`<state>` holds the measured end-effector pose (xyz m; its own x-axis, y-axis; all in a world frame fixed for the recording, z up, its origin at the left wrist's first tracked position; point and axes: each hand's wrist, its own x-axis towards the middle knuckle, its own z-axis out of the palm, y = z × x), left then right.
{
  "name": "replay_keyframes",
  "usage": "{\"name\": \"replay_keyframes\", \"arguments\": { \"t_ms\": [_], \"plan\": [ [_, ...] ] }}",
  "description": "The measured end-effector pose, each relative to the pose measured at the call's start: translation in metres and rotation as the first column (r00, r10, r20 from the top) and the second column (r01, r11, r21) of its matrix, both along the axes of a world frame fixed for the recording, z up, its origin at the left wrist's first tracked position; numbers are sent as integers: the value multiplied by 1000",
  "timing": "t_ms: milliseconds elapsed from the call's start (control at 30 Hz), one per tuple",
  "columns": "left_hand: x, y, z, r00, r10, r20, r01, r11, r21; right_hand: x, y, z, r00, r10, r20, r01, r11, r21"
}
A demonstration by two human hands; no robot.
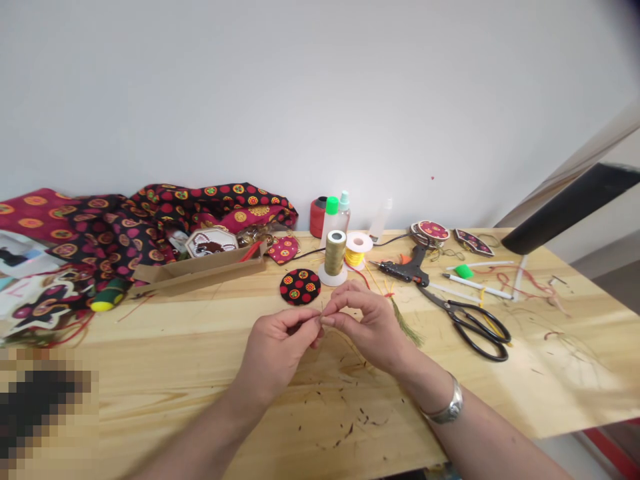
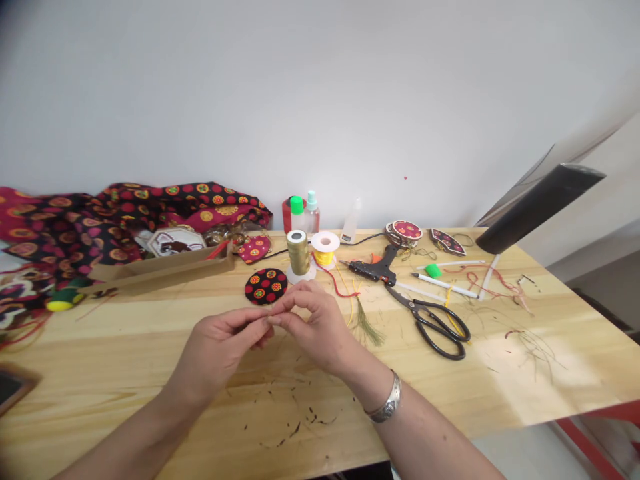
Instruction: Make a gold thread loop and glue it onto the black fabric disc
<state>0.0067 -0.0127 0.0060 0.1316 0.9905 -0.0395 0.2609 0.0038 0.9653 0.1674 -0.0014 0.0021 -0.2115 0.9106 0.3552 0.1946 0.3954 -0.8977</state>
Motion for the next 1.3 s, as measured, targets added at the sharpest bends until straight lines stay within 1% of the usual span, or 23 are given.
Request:
{"name": "replay_keyframes", "arguments": {
  "t_ms": [133,267,367,500,567,633,733,833,933,1067,1300],
  "plan": [
    [1,0,0,1000,14,-2,-14,1000,0,-1,0,4,1000,-15,0,15,997,-70],
    [2,-2,0,1000,27,-12,-27,999,27,1,2,5,998,-48,37,52,990,-128],
    [3,-2,0,999,32,-17,-31,999,43,2,4,2,1000,-8,8,9,985,-173],
    [5,-4,2,998,60,-26,-58,995,76,0,5,-1,991,41,-129,-68,974,-216],
    [6,-4,3,996,83,-35,-79,993,89,-1,5,-1,983,39,-180,-75,978,-196],
    [7,-5,4,994,98,-45,-93,991,93,-2,5,-1,985,23,-170,-49,988,-149],
    [7,-5,3,993,101,-61,-96,992,87,-2,3,0,997,-22,-80,20,1000,-20],
    [7,-5,2,991,109,-82,-102,991,90,-2,0,0,998,-61,1,61,991,118],
    [6,-5,0,985,126,-120,-110,985,129,-1,-2,0,994,-89,56,77,979,189],
    [5,-5,-4,969,160,-188,-117,968,220,-2,-3,0,988,-118,101,96,975,203],
    [5,-8,-6,952,188,-241,-75,908,412,-3,-5,3,985,-133,114,121,987,106]
  ]
}}
